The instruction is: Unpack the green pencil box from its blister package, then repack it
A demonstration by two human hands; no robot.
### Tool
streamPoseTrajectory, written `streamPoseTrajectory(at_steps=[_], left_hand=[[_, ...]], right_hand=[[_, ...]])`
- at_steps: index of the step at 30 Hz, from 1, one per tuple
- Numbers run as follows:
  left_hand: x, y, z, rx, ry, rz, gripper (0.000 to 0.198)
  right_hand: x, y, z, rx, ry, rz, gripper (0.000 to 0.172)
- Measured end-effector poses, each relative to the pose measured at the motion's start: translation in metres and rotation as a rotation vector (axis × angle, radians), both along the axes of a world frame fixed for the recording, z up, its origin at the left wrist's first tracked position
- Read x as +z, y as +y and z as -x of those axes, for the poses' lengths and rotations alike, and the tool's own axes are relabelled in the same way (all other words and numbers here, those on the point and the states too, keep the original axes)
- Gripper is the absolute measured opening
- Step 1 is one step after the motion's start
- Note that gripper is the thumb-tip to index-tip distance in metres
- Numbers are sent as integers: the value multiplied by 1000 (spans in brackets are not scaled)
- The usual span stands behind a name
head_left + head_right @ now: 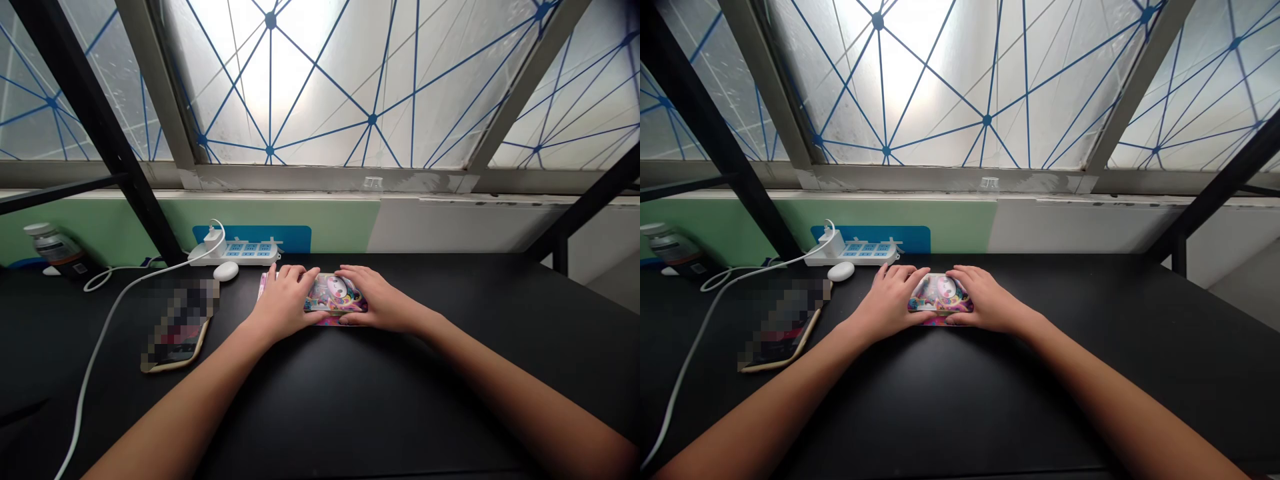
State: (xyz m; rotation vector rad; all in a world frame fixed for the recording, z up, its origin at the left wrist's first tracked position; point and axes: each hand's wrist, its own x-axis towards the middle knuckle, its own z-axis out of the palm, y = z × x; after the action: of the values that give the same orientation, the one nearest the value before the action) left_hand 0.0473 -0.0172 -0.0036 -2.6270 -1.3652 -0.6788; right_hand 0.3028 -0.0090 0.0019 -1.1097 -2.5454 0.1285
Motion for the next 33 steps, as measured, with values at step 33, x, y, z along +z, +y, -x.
streamPoseTrajectory(at_steps=[33], left_hand=[[27,-13,-1,-30,157,-125,28]], right_hand=[[10,-15,12,-112,-142,-368,24]])
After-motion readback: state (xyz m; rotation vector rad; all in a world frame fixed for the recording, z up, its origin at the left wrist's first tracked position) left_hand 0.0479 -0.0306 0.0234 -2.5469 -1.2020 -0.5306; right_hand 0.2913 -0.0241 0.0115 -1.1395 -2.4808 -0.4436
